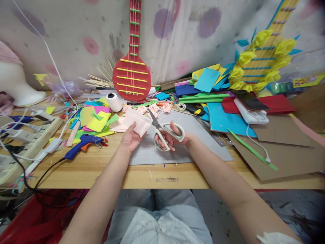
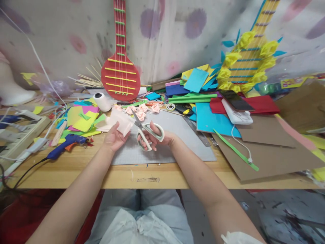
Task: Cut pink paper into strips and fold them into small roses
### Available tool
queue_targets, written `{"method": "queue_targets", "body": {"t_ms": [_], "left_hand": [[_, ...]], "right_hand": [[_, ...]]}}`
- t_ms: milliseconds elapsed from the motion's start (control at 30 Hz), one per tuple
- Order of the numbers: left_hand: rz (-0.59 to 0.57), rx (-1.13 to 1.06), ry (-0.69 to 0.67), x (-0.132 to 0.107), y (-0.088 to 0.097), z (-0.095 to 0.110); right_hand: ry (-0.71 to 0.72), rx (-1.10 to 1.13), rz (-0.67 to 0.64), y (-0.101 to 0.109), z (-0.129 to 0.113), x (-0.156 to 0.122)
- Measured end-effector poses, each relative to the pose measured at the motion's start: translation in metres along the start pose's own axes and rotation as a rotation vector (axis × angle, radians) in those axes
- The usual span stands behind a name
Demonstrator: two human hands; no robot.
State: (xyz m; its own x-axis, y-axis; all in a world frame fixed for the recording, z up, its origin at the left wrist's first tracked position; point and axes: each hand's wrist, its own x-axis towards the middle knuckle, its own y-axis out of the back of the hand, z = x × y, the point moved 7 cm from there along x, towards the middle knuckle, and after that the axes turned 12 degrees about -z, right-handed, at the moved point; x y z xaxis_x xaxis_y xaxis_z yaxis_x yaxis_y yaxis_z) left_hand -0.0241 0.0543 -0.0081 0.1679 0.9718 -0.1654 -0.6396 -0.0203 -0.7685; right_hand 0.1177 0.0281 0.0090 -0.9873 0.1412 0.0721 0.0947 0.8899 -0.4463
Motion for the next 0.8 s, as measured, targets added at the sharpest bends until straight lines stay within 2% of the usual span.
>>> {"method": "queue_targets", "body": {"t_ms": [100, 400, 633, 800], "left_hand": [[0.059, 0.081, 0.007, 0.000, 0.002, -0.003], [0.109, 0.253, -0.193, 0.001, -0.001, 0.007], [0.123, 0.241, -0.188, 0.006, 0.009, 0.005], [0.124, 0.251, -0.160, 0.005, 0.009, 0.004]], "right_hand": [[-0.008, -0.026, 0.020, 0.000, 0.002, 0.001], [-0.032, -0.030, 0.041, 0.002, 0.003, 0.000], [0.066, -0.047, 0.095, 0.010, 0.005, -0.004], [0.050, -0.068, 0.123, 0.017, 0.006, -0.012]]}}
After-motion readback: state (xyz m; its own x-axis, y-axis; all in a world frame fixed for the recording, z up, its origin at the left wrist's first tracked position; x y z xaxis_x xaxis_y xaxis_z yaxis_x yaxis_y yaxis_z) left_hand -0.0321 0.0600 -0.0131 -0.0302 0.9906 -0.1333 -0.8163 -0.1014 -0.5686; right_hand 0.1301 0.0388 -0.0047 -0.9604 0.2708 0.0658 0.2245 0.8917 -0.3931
